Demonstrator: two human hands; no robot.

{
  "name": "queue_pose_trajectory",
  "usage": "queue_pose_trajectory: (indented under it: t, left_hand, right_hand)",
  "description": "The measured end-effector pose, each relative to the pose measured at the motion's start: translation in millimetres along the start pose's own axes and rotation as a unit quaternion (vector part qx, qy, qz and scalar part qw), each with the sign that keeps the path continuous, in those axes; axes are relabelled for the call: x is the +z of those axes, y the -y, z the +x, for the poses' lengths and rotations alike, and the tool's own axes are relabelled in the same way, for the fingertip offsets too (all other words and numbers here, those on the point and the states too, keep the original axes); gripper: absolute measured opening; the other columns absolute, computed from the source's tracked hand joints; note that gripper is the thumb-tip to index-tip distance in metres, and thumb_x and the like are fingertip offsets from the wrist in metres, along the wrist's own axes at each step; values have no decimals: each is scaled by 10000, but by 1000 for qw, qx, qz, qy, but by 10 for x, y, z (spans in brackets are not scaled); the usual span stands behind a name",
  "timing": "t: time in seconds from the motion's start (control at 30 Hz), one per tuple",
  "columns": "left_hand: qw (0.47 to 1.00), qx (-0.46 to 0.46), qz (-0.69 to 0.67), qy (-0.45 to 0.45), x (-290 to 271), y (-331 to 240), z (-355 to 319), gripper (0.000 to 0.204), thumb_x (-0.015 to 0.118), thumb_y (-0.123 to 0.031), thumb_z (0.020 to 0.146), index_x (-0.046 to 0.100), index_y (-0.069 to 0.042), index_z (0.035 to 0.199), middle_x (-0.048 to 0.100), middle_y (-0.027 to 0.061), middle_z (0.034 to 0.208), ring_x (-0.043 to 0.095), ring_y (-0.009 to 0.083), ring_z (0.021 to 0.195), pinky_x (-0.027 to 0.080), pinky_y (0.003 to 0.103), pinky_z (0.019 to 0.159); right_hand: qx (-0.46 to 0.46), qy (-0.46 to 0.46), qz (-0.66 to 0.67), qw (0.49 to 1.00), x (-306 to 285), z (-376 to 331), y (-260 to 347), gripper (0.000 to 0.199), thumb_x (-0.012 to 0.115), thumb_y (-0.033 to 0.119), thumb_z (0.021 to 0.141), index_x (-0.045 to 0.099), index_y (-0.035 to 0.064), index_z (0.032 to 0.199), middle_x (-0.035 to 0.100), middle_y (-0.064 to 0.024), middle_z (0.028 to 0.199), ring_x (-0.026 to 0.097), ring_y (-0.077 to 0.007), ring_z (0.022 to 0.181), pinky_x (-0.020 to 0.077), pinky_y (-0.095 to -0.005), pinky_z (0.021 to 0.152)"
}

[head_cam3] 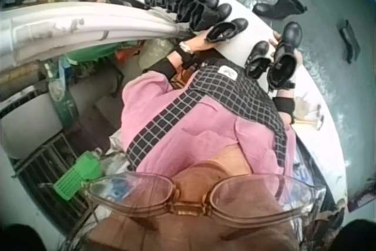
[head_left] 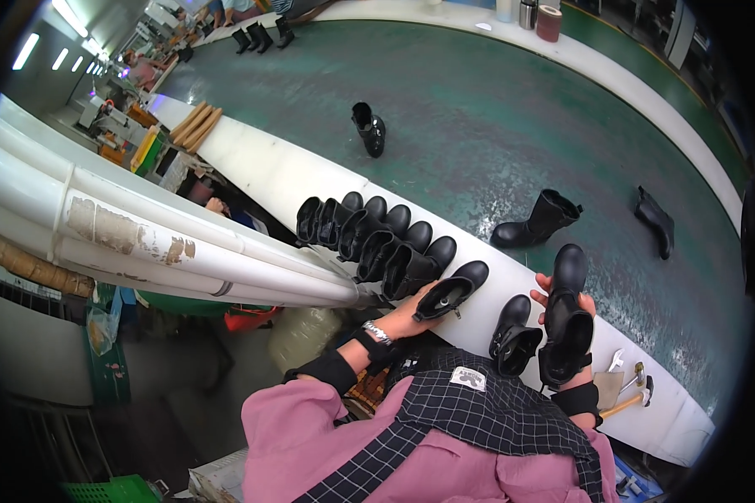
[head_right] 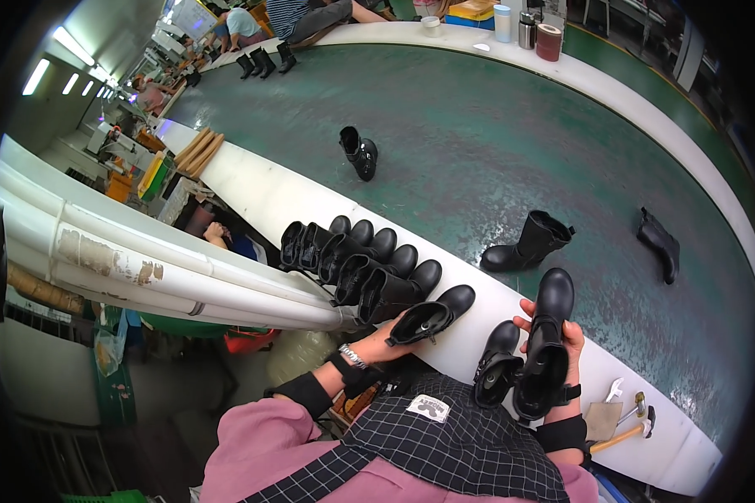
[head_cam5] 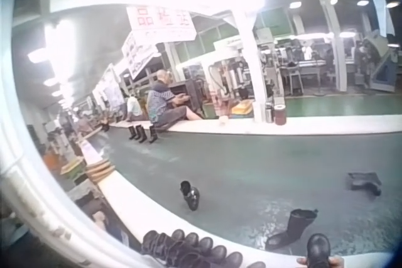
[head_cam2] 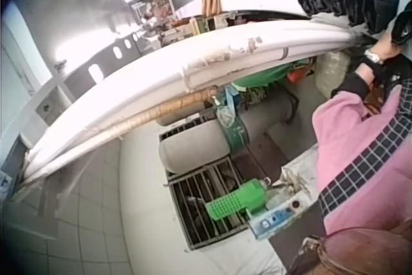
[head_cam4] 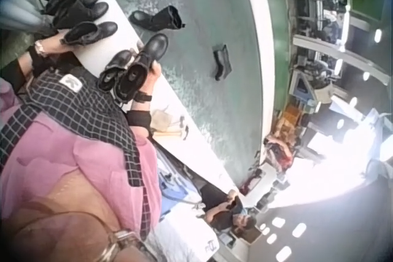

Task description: Inspecting and quality-checking black quilted boots on a manufacturing line.

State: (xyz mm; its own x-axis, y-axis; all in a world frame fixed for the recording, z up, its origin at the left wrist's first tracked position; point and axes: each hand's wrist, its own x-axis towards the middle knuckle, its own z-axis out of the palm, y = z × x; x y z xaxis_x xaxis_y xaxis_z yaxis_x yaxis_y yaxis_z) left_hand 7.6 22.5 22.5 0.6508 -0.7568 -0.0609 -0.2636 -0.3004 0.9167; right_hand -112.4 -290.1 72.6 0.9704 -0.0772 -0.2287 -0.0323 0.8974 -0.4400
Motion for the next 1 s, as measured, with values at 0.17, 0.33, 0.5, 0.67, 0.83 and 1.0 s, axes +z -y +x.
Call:
queue_pose_trajectory:
  t: [0.17, 0.33, 0.5, 0.67, 0.83, 1.0]
  left_hand:
    - [987, -65, 140, 45, -271, 123, -358, 292, 611, -118, 798, 578, -6, 1065, 629, 213, 979, 617, 346, 957, 484, 388, 837]
    - [914, -262, 153, -269, -502, 41, -471, 231, 685, -192, 748, 584, -9, 846, 650, 161, 740, 641, 362, 715, 502, 417, 651]
    - [899, -83, -22, -428, -390, 309, -195, 370, 724, -179, 770, 540, -11, 1043, 667, 129, 798, 671, 281, 783, 509, 344, 681]
    - [888, -92, -73, -445, -479, 199, 15, 227, 690, -158, 799, 578, -9, 929, 655, 156, 842, 657, 314, 773, 503, 363, 665]
    - [866, -15, 247, -434, -899, -640, 274, 170, 684, -131, 771, 562, -16, 790, 554, 149, 668, 574, 358, 637, 443, 414, 554]
    - [877, 125, 213, -412, -882, -1487, 573, 93, 665, -27, 776, 606, 0, 843, 617, 136, 739, 616, 256, 637, 464, 321, 580]
  right_hand:
    - [28, 5, 3, 1000, -127, 37, 1, 737, 652, 338, 752, 414, -130, 1269, 491, -248, 1269, 562, -389, 1103, 613, -454, 660]
    - [3, -22, -45, 999, -148, -9, 47, 681, 638, 374, 763, 467, -96, 1225, 545, -227, 1179, 607, -349, 1020, 610, -426, 650]
    - [-9, -52, -82, 995, -128, -10, 66, 671, 634, 399, 759, 482, -85, 1198, 566, -213, 1146, 636, -323, 950, 606, -402, 618]
    - [-20, -28, -57, 998, -58, -26, 69, 675, 637, 394, 752, 480, -87, 1198, 572, -219, 1133, 638, -317, 958, 606, -394, 623]
    - [-24, -34, -50, 998, -13, -81, 160, 669, 623, 401, 749, 492, -89, 1187, 564, -238, 1163, 616, -339, 1013, 598, -416, 698]
    - [6, 12, 31, 999, 152, 26, 194, 595, 597, 363, 773, 543, -95, 1148, 505, -296, 1259, 483, -441, 1187, 406, -545, 1005]
